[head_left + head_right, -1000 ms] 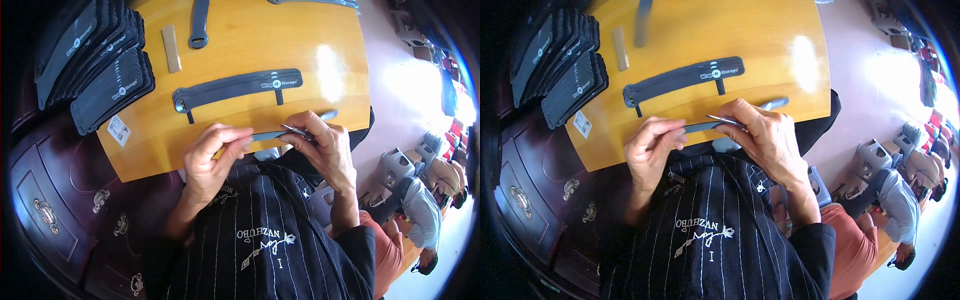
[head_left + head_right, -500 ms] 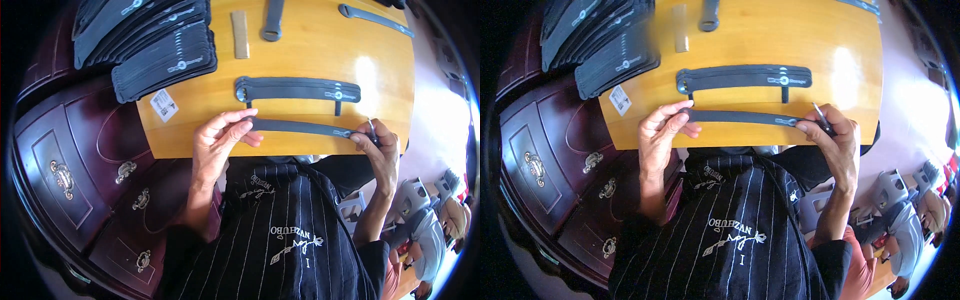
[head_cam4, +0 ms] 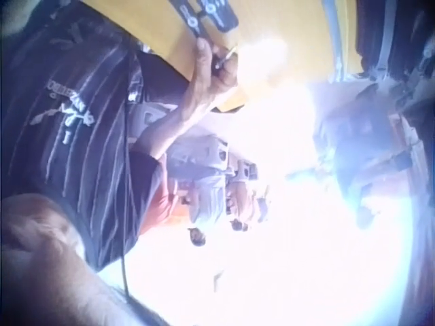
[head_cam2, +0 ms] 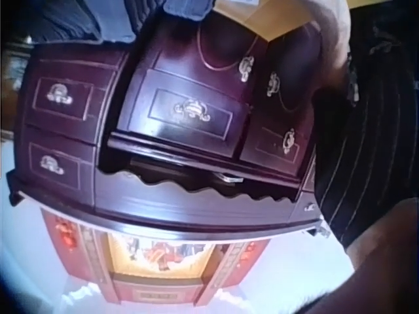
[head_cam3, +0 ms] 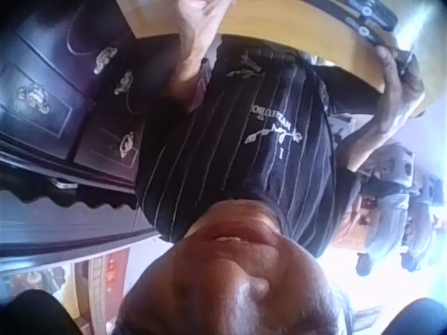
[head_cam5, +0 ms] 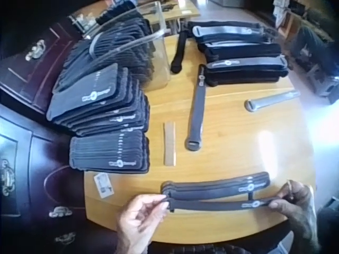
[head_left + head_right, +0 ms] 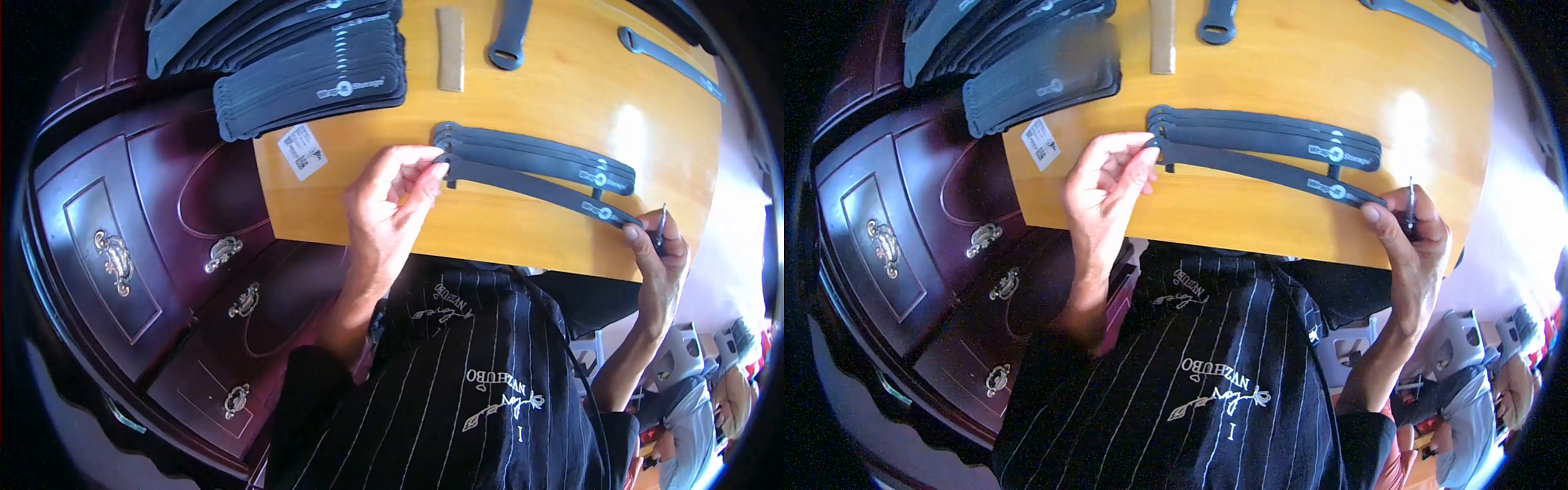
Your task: Cleaning and preparing hook-and-loop storage straps by punching out holes using a handheld awl tool.
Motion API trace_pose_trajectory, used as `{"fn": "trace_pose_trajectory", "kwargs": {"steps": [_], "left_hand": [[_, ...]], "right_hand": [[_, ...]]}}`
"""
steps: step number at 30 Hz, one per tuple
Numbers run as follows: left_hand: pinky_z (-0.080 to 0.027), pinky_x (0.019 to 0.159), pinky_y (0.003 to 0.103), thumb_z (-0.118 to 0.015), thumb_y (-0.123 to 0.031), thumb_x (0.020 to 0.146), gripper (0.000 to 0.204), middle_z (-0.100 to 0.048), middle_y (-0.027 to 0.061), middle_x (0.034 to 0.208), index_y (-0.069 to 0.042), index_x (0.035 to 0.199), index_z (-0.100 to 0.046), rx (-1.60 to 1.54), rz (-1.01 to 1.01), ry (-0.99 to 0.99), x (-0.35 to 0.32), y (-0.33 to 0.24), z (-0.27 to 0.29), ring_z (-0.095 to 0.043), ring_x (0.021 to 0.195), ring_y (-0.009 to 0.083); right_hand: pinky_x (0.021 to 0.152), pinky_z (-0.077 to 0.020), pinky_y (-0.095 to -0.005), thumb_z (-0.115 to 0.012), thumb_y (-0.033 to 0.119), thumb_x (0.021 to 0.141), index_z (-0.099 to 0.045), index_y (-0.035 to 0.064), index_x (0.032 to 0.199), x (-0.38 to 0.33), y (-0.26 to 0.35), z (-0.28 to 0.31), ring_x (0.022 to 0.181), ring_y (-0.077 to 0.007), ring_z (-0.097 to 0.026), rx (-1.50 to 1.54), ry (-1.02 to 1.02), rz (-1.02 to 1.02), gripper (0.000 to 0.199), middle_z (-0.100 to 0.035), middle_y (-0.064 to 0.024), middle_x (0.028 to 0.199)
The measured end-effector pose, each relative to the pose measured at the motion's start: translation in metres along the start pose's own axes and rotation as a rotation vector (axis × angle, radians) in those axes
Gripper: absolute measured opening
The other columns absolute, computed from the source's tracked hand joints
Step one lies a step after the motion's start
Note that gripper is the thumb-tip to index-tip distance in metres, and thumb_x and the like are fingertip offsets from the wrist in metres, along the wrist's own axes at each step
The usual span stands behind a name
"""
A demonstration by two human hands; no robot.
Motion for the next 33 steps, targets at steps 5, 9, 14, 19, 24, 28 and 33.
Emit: {"fn": "trace_pose_trajectory", "kwargs": {"steps": [5,9,14,19,24,28,33], "left_hand": [[-0.045,0.056,0.018,-0.066,-0.002,0.083,0.015,-0.062,0.0021,0.081,0.0,0.097,-0.061,0.054,0.041,-0.047,0.003,-0.001,0.001,-0.056,0.065,0.0049],[-0.045,0.059,0.017,-0.065,0.002,0.083,0.014,-0.062,0.0014,0.077,0.002,0.095,-0.06,0.074,0.03,-0.035,0.006,0.001,-0.002,-0.054,0.066,0.0027],[-0.044,0.058,0.017,-0.066,0.003,0.082,0.012,-0.061,0.0005,0.074,0.001,0.092,-0.059,0.073,0.012,-0.05,0.008,0.001,-0.004,-0.052,0.064,0.0021],[-0.044,0.057,0.017,-0.066,0.003,0.082,0.012,-0.06,0.0008,0.073,0.001,0.091,-0.059,0.123,-0.024,-0.051,0.009,-0.001,-0.002,-0.052,0.062,0.0025],[-0.044,0.057,0.017,-0.065,0.003,0.082,0.012,-0.06,0.0012,0.073,0.001,0.091,-0.059,0.116,-0.029,-0.056,0.009,-0.001,-0.003,-0.052,0.062,0.003],[-0.044,0.057,0.017,-0.065,0.003,0.082,0.012,-0.06,0.0011,0.072,0.001,0.091,-0.058,0.097,-0.029,-0.059,0.01,-0.002,-0.005,-0.052,0.062,0.0027],[-0.043,0.056,0.017,-0.065,0.004,0.082,0.012,-0.058,-0.0007,0.071,0.0,0.091,-0.058,0.093,-0.008,-0.079,0.008,-0.002,-0.011,-0.051,0.062,0.0022]], "right_hand": [[0.063,-0.0339,-0.0185,-0.072,0.012,0.08,-0.062,0.0042,0.085,0.007,0.002,-0.004,0.065,-0.0029,-0.043,0.045,0.012,0.014,0.014,-0.055,0.0058,0.071],[0.064,-0.0355,-0.0185,-0.071,0.015,0.082,-0.063,0.0042,0.085,0.008,-0.001,-0.007,0.066,-0.0032,-0.045,0.065,-0.025,-0.004,0.014,-0.056,0.005,0.071],[0.062,-0.031,-0.0195,-0.066,0.02,0.085,-0.061,0.006,0.085,0.011,-0.003,-0.007,0.066,-0.004,-0.043,0.008,0.01,-0.007,0.015,-0.054,0.0043,0.07],[0.061,-0.0338,-0.0187,-0.07,0.019,0.083,-0.061,0.0052,0.082,0.011,0.0,-0.009,0.062,-0.0031,-0.044,0.031,-0.021,0.01,0.016,-0.056,0.0053,0.069],[0.059,-0.0328,-0.0185,-0.068,0.018,0.084,-0.061,0.0055,0.082,0.013,-0.002,-0.01,0.061,-0.0031,-0.043,0.044,-0.025,0.007,0.015,-0.055,0.0053,0.068],[0.059,-0.0324,-0.0183,-0.069,0.018,0.084,-0.061,0.0054,0.081,0.014,-0.001,-0.008,0.061,-0.0027,-0.043,0.05,-0.03,-0.001,0.015,-0.055,0.0057,0.068],[0.058,-0.031,-0.0171,-0.07,0.015,0.083,-0.061,0.0063,0.079,0.013,-0.002,-0.005,0.061,-0.0016,-0.041,-0.004,-0.083,0.018,0.013,-0.052,0.0077,0.067]]}}
Point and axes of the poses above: each hand's wrist, its own x-axis towards the middle knuckle, its own z-axis out of the back of the hand, y = z × x, the point moved 4 cm from there along x, towards the middle knuckle
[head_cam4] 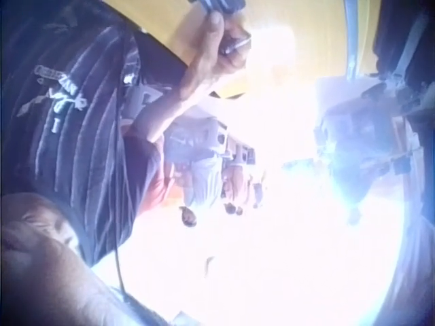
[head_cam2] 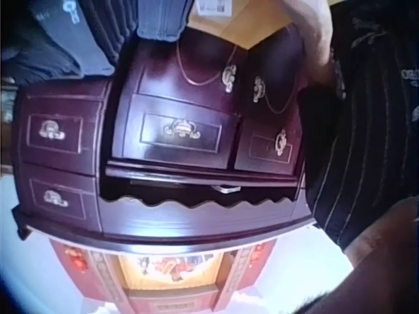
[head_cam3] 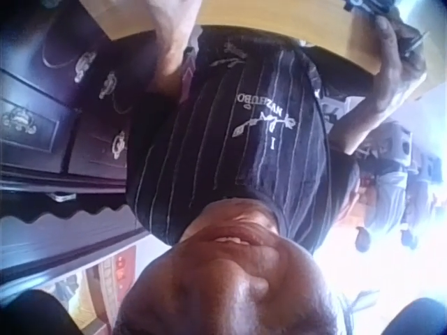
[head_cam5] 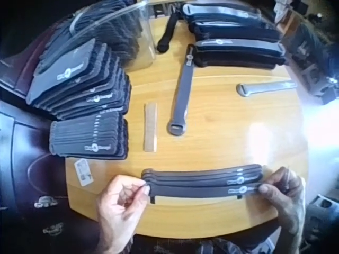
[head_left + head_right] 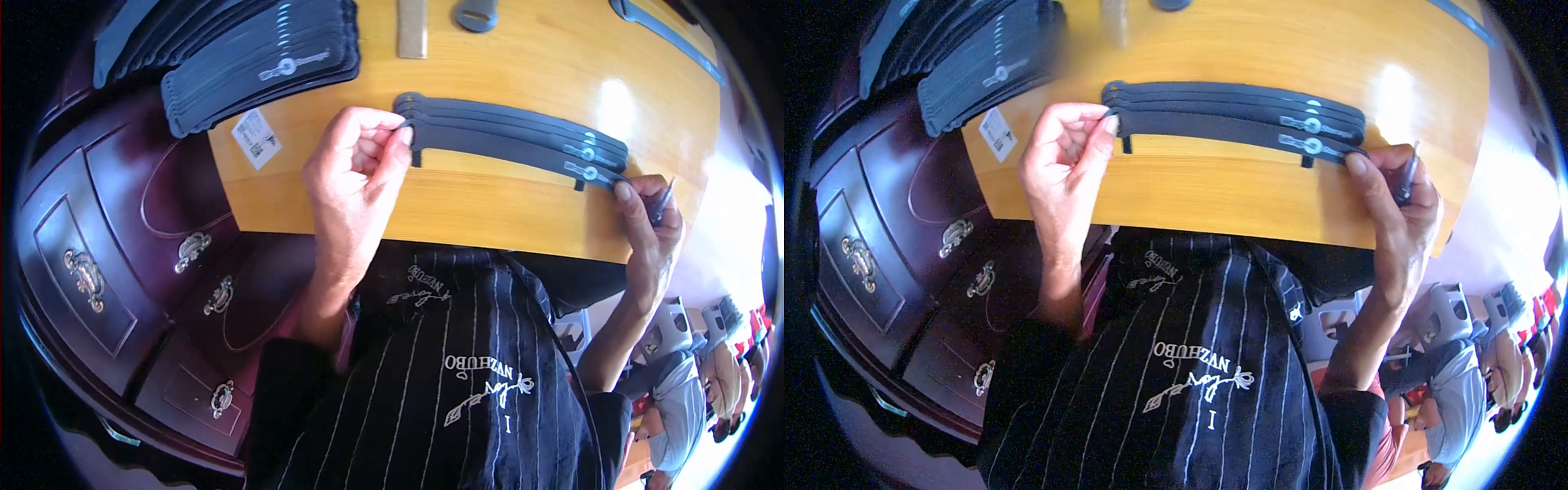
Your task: Cleaning and preparing hook-and-loop storage straps by punching out holes using a handheld awl tool.
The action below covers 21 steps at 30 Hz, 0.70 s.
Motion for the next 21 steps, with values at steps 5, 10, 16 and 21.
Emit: {"fn": "trace_pose_trajectory", "kwargs": {"steps": [5,10,16,21], "left_hand": [[-0.04,0.056,0.015,-0.064,0.001,0.084,0.009,-0.056,-0.0035,0.073,-0.002,0.09,-0.059,0.063,0.015,-0.024,0.0,-0.004,-0.001,-0.048,0.062,0.0008],[-0.038,0.057,0.014,-0.065,0.003,0.083,0.011,-0.055,-0.0032,0.074,-0.001,0.091,-0.058,0.1,0.057,-0.04,0.0,-0.001,0.002,-0.046,0.062,0.0002],[-0.038,0.058,0.015,-0.066,0.002,0.083,0.011,-0.055,-0.0027,0.074,0.0,0.09,-0.058,0.111,0.057,-0.023,0.0,-0.001,0.0,-0.046,0.063,0.0005],[-0.039,0.059,0.015,-0.066,0.002,0.083,0.011,-0.055,-0.0018,0.074,0.0,0.089,-0.057,0.106,0.075,-0.028,0.0,-0.002,-0.002,-0.046,0.064,0.0016]], "right_hand": [[0.051,-0.0292,-0.0183,-0.073,0.016,0.08,-0.064,0.0069,0.078,0.003,-0.001,-0.004,0.056,-0.0006,-0.039,-0.02,-0.004,0.016,0.013,-0.048,0.0089,0.061],[0.048,-0.0311,-0.0173,-0.073,0.017,0.081,-0.065,0.006,0.081,0.003,-0.001,-0.008,0.052,-0.0009,-0.041,0.007,0.001,0.097,0.014,-0.052,0.0072,0.059],[0.051,-0.0358,-0.0161,-0.074,0.017,0.08,-0.064,0.006,0.08,0.006,0.0,-0.008,0.054,-0.0004,-0.045,-0.021,-0.017,0.136,0.015,-0.057,0.0055,0.062],[0.051,-0.0358,-0.016,-0.074,0.018,0.08,-0.064,0.0055,0.08,0.006,-0.001,-0.007,0.055,-0.0002,-0.045,-0.009,-0.02,0.085,0.016,-0.057,0.0054,0.062]]}}
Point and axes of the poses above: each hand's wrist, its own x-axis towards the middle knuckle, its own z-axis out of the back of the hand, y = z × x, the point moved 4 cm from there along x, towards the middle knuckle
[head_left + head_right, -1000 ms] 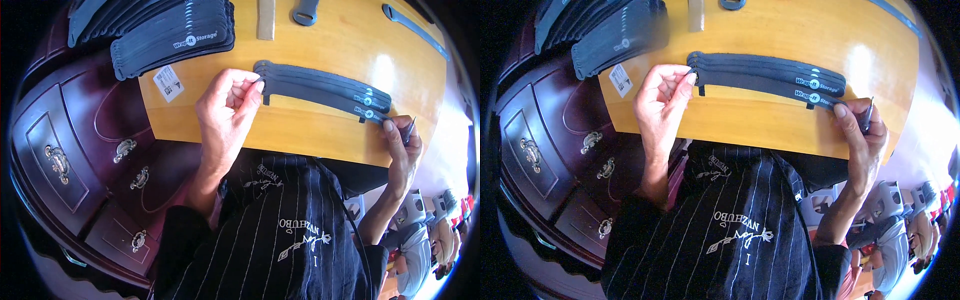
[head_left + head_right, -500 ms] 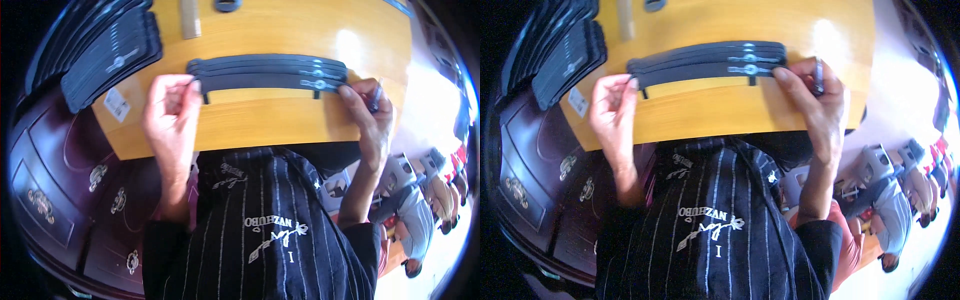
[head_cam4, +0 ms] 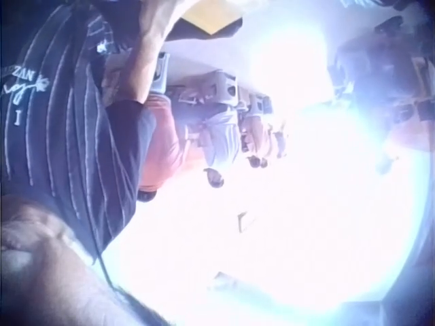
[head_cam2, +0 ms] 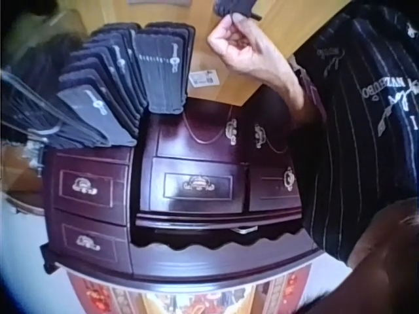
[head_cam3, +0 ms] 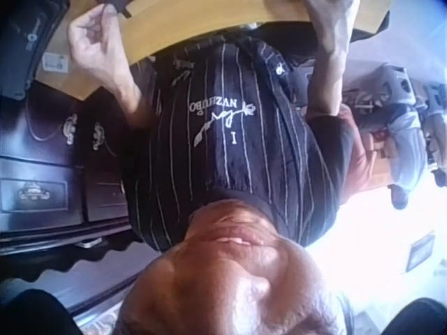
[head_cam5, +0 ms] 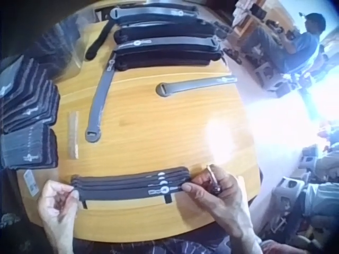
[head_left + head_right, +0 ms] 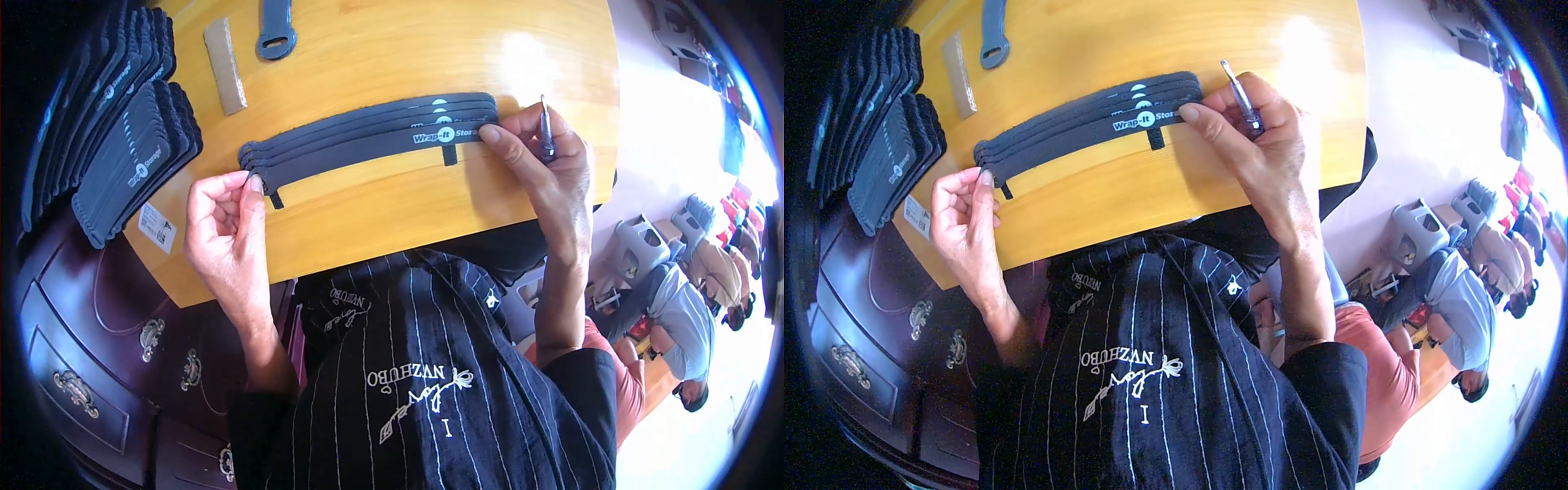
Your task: Cleaning and preparing hook-and-loop storage straps by punching out holes using a handheld awl tool.
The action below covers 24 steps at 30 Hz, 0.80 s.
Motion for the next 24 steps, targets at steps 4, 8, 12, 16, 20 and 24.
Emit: {"fn": "trace_pose_trajectory", "kwargs": {"steps": [4,8,12,16,20,24], "left_hand": [[-0.039,0.059,0.016,-0.065,0.001,0.083,0.01,-0.055,-0.0014,0.074,0.0,0.089,-0.057,0.012,0.006,0.001,0.001,0.001,0.001,-0.046,0.064,0.002],[-0.039,0.059,0.016,-0.065,0.002,0.083,0.01,-0.055,-0.0012,0.075,0.0,0.089,-0.057,0.022,-0.006,0.007,0.003,0.001,0.002,-0.046,0.064,0.0022],[-0.037,0.054,0.016,-0.065,-0.003,0.085,0.01,-0.055,-0.0019,0.073,-0.002,0.09,-0.057,0.025,-0.026,0.012,0.003,0.002,0.003,-0.046,0.061,0.0019],[-0.039,0.059,0.016,-0.064,0.001,0.084,0.009,-0.054,-0.0032,0.075,-0.001,0.09,-0.057,0.012,0.049,-0.001,-0.001,-0.001,0.004,-0.046,0.064,0.0014],[-0.04,0.058,0.016,-0.063,0.002,0.085,0.009,-0.054,-0.0032,0.073,-0.002,0.089,-0.056,-0.049,0.036,0.029,0.001,-0.001,0.0,-0.047,0.062,0.0013],[-0.042,0.057,0.017,-0.064,0.004,0.083,0.012,-0.058,-0.0005,0.073,-0.001,0.09,-0.056,-0.066,0.031,0.025,0.002,0.002,0.0,-0.05,0.061,0.0023]], "right_hand": [[0.05,-0.0348,-0.0157,-0.074,0.018,0.081,-0.063,0.0054,0.08,0.001,-0.001,-0.002,0.055,0.0002,-0.044,0.001,-0.005,-0.007,0.016,-0.056,0.006,0.062],[0.055,-0.0332,-0.0167,-0.073,0.016,0.081,-0.063,0.0076,0.082,0.001,-0.001,-0.005,0.06,-0.0005,-0.043,0.041,0.025,-0.055,0.013,-0.053,0.0077,0.065],[0.054,-0.0328,-0.017,-0.072,0.015,0.081,-0.062,0.0068,0.081,0.002,0.002,-0.008,0.06,-0.0008,-0.042,0.145,0.003,-0.047,0.013,-0.052,0.0079,0.065],[0.055,-0.0322,-0.0177,-0.071,0.013,0.082,-0.061,0.0063,0.08,0.002,0.003,-0.007,0.061,-0.0011,-0.041,0.021,0.019,-0.104,0.013,-0.051,0.0082,0.066],[0.055,-0.0319,-0.0198,-0.071,0.015,0.082,-0.058,0.0056,0.079,0.002,0.008,-0.003,0.061,-0.0019,-0.039,-0.066,0.021,-0.122,0.016,-0.049,0.0073,0.067],[0.052,-0.0296,-0.0201,-0.073,0.015,0.08,-0.058,0.0048,0.078,0.007,0.011,-0.002,0.057,-0.0026,-0.037,-0.177,-0.009,-0.031,0.018,-0.047,0.0052,0.063]]}}
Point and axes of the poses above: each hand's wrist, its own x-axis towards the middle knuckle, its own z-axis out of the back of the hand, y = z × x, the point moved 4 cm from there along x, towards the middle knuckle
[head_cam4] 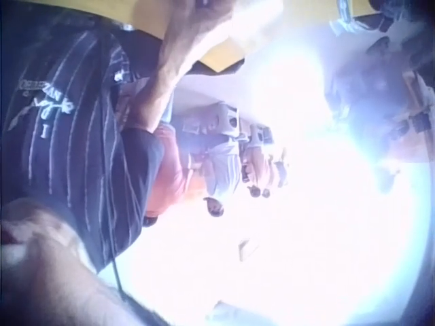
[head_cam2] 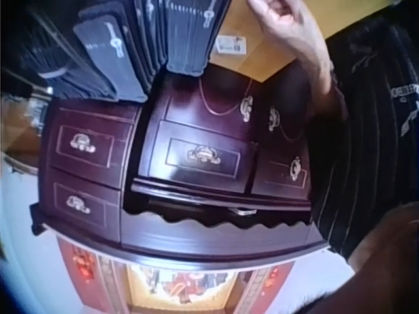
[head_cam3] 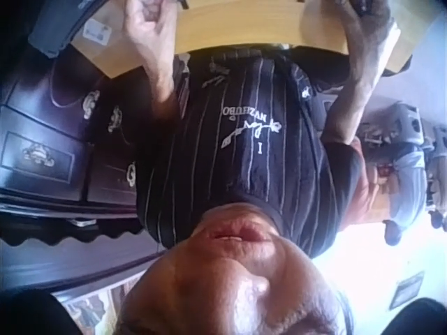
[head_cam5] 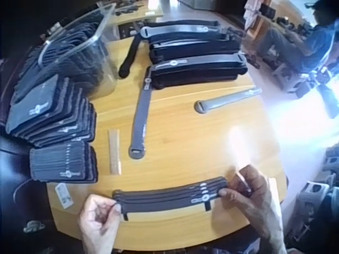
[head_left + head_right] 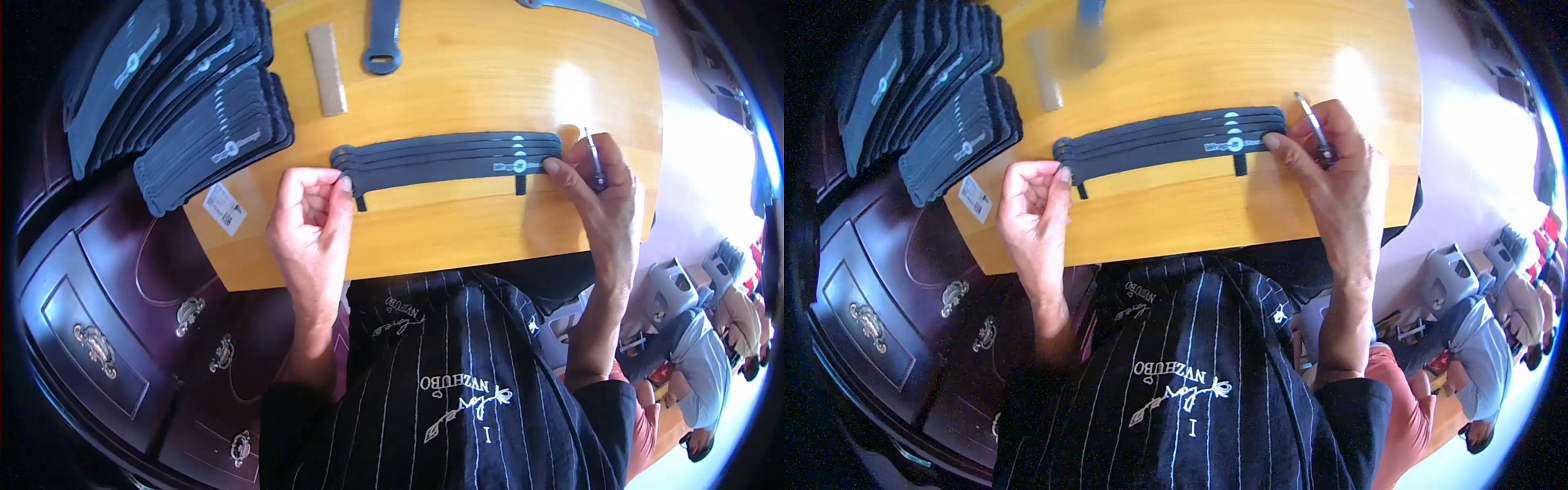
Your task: Cleaning and preparing hook-and-loop storage straps by punching out holes using a handheld awl tool.
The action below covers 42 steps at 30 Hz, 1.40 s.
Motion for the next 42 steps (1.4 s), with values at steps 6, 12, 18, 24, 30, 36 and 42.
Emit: {"fn": "trace_pose_trajectory", "kwargs": {"steps": [6,12,18,24,30,36,42], "left_hand": [[-0.04,0.053,0.018,-0.063,0.006,0.082,0.016,-0.051,-0.002,0.068,-0.003,0.086,-0.051,0.045,-0.097,0.059,0.004,-0.001,0.003,-0.046,0.057,0.0026],[-0.039,0.045,0.018,-0.061,-0.003,0.087,0.011,-0.053,0.0015,0.057,-0.003,0.089,-0.05,0.009,0.165,0.21,0.01,-0.011,0.011,-0.05,0.048,0.0058],[-0.04,0.039,0.019,-0.059,-0.011,0.09,0.012,-0.058,0.007,0.061,-0.003,0.092,-0.05,-0.177,0.277,0.305,0.008,-0.007,0.011,-0.056,0.046,0.0104],[-0.042,0.045,0.018,-0.062,-0.01,0.088,0.014,-0.06,0.0055,0.07,-0.001,0.096,-0.054,-0.213,0.029,0.195,-0.005,-0.019,0.007,-0.057,0.054,0.0084],[-0.044,0.049,0.019,-0.061,-0.009,0.089,0.011,-0.062,0.005,0.077,0.001,0.092,-0.058,-0.17,0.052,0.34,0.008,-0.01,-0.018,-0.058,0.061,0.0073],[-0.046,0.051,0.02,-0.061,-0.014,0.09,0.015,-0.061,0.0062,0.078,0.0,0.094,-0.058,-0.232,0.133,0.42,0.013,-0.011,-0.018,-0.061,0.064,0.0105],[-0.046,0.051,0.019,-0.061,-0.017,0.09,0.017,-0.061,0.006,0.08,-0.001,0.095,-0.058,-0.296,0.145,0.412,0.012,-0.008,-0.013,-0.062,0.065,0.0109]], "right_hand": [[0.05,-0.0304,-0.0188,-0.073,0.009,0.078,-0.062,0.0062,0.082,0.006,-0.01,-0.003,0.053,-0.0018,-0.039,0.068,0.021,0.048,0.012,-0.047,0.0056,0.058],[0.048,-0.0353,-0.0184,-0.073,0.011,0.079,-0.063,0.0065,0.082,0.012,-0.005,0.0,0.05,-0.0029,-0.045,0.1,0.136,-0.026,0.012,-0.053,0.0038,0.059],[0.047,-0.0327,-0.0177,-0.073,0.011,0.079,-0.062,0.0053,0.08,0.01,-0.006,0.002,0.051,-0.002,-0.043,0.115,0.134,-0.033,0.013,-0.051,0.0044,0.058],[0.051,-0.0374,-0.0181,-0.072,0.014,0.081,-0.062,0.0041,0.085,-0.012,0.025,-0.002,0.055,-0.003,-0.044,0.099,0.076,0.165,0.015,-0.052,0.0043,0.066],[0.053,-0.0484,-0.0339,-0.071,0.033,0.078,-0.065,0.0036,0.078,-0.002,0.04,-0.038,0.056,-0.0271,-0.062,-0.325,0.152,0.282,0.03,-0.062,-0.0119,0.061],[0.054,-0.0476,-0.0328,-0.074,0.033,0.074,-0.067,0.0057,0.074,0.009,0.031,-0.035,0.053,-0.0236,-0.059,-0.193,0.188,0.198,0.029,-0.058,-0.0095,0.056],[0.049,-0.0406,-0.0254,-0.075,0.039,0.075,-0.067,0.0042,0.071,0.031,0.038,-0.001,0.052,-0.0062,-0.052,0.065,0.347,0.07,0.036,-0.056,0.0021,0.055]]}}
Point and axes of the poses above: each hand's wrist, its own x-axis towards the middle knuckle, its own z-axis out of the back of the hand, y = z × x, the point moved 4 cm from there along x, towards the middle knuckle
